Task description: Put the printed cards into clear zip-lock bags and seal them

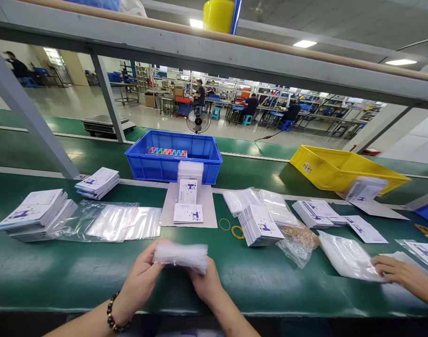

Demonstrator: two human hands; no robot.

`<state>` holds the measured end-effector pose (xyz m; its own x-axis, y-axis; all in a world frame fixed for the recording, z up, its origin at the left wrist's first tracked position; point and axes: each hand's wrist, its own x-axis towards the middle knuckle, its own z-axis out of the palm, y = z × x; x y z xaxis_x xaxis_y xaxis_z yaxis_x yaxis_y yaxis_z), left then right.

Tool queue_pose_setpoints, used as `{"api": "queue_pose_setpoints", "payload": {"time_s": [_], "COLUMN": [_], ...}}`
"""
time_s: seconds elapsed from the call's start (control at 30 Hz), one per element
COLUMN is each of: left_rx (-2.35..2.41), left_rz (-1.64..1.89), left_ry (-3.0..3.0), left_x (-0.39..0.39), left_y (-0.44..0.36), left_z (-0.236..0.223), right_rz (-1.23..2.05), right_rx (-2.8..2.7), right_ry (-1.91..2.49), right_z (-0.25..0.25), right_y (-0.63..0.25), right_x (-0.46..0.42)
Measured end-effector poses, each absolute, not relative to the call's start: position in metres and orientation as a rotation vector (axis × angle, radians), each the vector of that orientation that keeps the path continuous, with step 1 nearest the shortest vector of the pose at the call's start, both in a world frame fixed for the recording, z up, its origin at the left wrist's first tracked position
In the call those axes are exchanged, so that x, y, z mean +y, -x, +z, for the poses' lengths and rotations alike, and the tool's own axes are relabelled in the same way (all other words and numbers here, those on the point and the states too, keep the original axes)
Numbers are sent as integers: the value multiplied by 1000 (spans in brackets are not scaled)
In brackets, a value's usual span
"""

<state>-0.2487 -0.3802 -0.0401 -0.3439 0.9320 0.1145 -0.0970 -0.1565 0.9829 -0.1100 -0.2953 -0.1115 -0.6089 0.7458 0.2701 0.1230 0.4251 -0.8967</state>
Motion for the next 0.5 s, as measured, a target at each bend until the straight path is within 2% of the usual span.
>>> {"api": "queue_pose_setpoints", "payload": {"time_s": [0.13,0.27,0.5], "left_rx": [1320,1230,1205], "left_rz": [1680,1817,1770], "left_ry": [-1139,-939,-635], "left_x": [-327,-248,-174], "left_y": [270,300,328], "left_z": [-12,0,-28], "right_rz": [955,985,1053], "right_rx": [-2027,-2059,-2112], "right_ry": [687,924,972], "right_z": [-80,-59,-84], "right_y": [131,165,195], "right_x": [-237,-167,-108]}}
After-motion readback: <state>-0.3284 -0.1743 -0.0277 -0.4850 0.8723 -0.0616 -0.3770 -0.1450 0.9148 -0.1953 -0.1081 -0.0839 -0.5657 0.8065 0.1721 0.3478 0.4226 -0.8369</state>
